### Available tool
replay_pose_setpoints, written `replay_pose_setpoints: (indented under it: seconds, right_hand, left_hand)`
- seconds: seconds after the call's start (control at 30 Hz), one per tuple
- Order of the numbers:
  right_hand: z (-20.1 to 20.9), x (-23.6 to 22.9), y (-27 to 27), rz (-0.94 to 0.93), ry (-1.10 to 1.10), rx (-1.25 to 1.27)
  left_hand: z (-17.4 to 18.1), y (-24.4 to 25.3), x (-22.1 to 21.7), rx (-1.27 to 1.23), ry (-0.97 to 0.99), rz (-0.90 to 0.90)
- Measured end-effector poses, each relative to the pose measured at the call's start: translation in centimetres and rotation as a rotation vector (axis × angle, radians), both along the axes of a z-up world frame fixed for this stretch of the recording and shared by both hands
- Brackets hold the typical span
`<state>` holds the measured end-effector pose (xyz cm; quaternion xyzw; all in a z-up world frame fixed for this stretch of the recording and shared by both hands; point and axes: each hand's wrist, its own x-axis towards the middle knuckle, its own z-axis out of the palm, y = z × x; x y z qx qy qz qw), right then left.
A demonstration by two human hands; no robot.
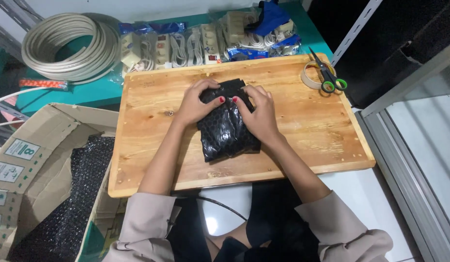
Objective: Wrapping a small object in black bubble wrap and securing it with clear adhesive tape using scissors.
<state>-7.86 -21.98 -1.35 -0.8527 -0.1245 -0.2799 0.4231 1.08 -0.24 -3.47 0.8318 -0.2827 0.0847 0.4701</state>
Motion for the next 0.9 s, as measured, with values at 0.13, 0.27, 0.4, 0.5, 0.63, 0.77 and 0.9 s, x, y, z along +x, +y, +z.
replay_pose_setpoints:
  seconds: [0.13,0.27,0.4,0.5,0.63,0.77,0.9]
  right_hand:
    - [0.9,-1.3,1.0,0.153,-0.004,-0.024]
    - [-1.1,-0.4,0.9,0.129,0.12,0.018]
    - [-2.2,0.4,0.9,0.044,0.107,0.008]
    - [-2.0,0.4,1.0,0.008,0.135,0.024]
    - [-3.2,1.2,1.0,-0.026,0.132,0.015]
    - [-3.3,1.4,1.1,-0.039,0.161,0.015]
    - [-3.5,1.6,1.2,-0.048,0.184,0.03]
  left_hand:
    - [-0.6,0.4,-0.7,-0.049,0.023,-0.064]
    - [-0.2,1.0,-1.6,-0.081,0.084,-0.157]
    - [1.3,0.8,-2.2,-0.038,0.09,-0.16]
    - [2.3,0.9,-2.6,-0.021,0.099,-0.181]
    - [2.7,1.1,-2.6,-0.03,0.127,-0.182]
    - [3.0,1.3,-2.6,-0.003,0.162,-0.191]
    - [3.4,0.7,-2.9,0.046,0.155,-0.162]
